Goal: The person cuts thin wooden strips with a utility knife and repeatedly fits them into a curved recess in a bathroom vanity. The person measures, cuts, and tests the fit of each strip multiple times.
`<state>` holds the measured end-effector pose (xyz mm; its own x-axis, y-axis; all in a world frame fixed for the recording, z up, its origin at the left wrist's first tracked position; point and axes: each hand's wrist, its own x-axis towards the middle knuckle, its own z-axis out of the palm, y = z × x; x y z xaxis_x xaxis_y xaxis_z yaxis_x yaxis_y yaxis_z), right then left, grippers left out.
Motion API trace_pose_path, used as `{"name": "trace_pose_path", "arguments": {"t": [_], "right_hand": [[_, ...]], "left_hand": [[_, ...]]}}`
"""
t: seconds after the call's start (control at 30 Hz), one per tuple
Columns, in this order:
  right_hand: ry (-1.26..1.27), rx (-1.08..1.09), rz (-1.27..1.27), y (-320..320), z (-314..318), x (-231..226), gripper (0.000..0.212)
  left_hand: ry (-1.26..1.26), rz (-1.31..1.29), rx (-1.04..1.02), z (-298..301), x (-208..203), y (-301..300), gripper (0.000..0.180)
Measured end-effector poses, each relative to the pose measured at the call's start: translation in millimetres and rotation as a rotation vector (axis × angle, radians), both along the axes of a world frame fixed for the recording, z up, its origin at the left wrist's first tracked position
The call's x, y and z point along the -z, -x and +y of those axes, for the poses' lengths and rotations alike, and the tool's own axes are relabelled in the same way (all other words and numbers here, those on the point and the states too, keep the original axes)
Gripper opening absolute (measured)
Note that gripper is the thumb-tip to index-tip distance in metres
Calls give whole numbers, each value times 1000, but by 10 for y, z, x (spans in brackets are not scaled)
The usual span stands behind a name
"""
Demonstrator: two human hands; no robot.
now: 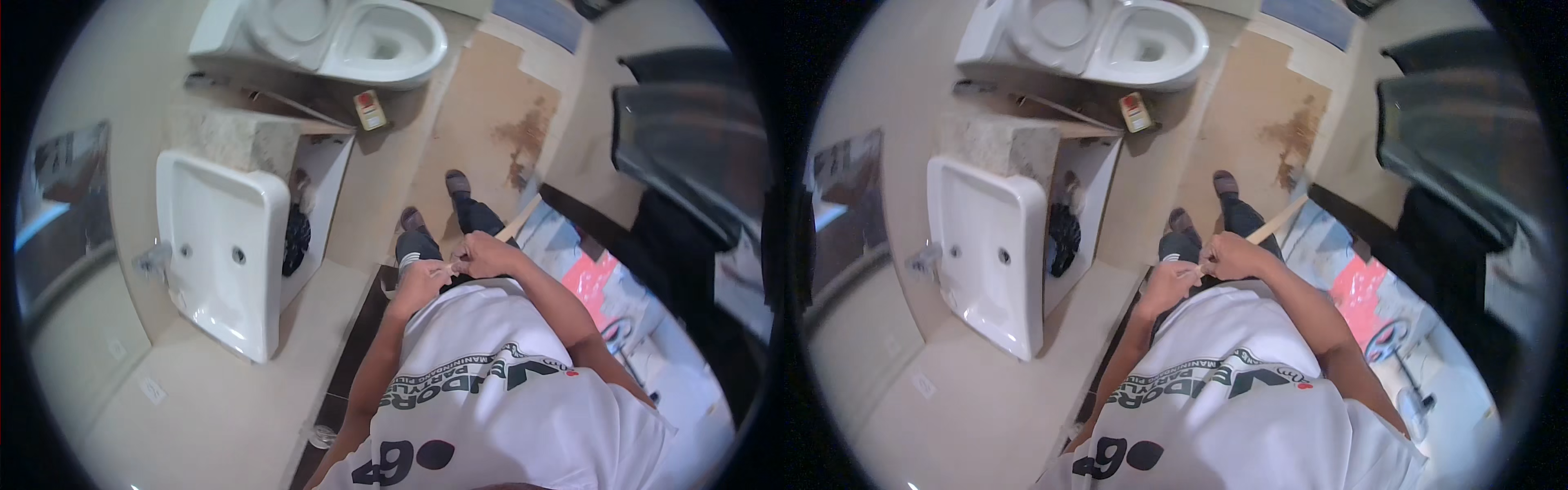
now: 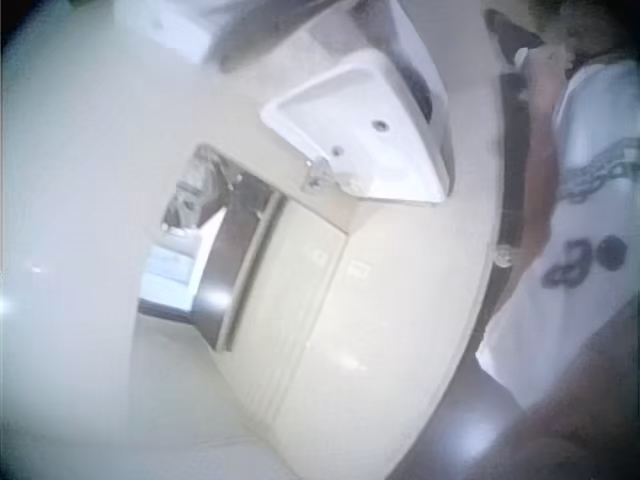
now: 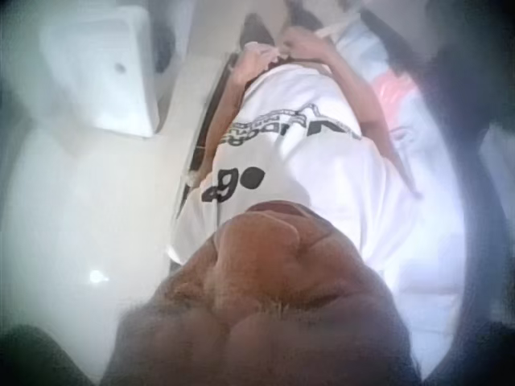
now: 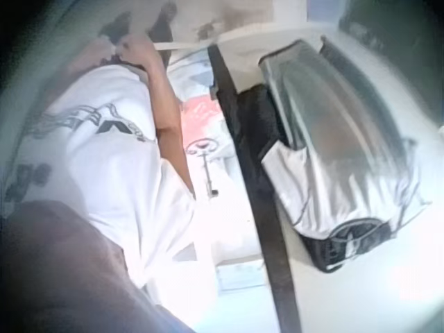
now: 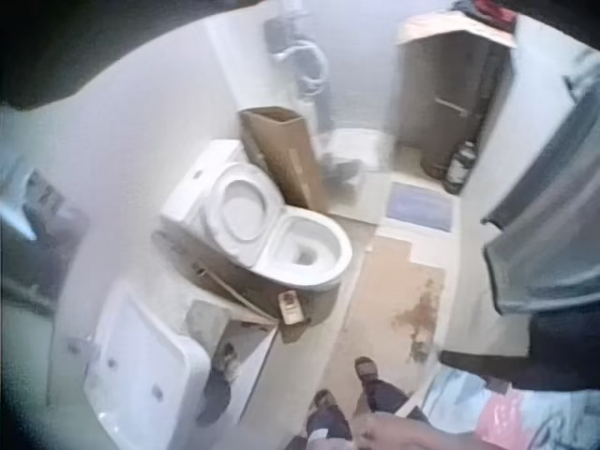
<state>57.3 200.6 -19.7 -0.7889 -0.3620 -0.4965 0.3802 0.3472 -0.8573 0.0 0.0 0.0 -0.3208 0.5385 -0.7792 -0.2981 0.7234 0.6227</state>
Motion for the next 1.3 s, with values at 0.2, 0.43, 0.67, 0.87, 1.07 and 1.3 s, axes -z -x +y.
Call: {"name": "trace_pose_path", "arguments": {"t": [0.2,0.43,0.67,0.87,1.07,1.3], "right_hand": [[-108,209,60,-330,46,-163,17],[-252,456,96,-745,-28,-557,25],[-285,814,77,-1533,-482,-327,24],[-203,1069,107,-2261,-693,-312,22],[-202,1199,68,-3080,-528,-157,21],[-223,1356,-45,-4281,-118,-328,23]], "left_hand": [[-142,-36,66,153,85,-40,24],[-222,-24,377,512,-310,40,25],[-157,95,831,678,-403,-369,22],[-171,72,994,827,-329,-950,24],[-111,149,1273,1375,-167,-1645,27],[-122,80,1367,2092,-230,-2895,22]]}}
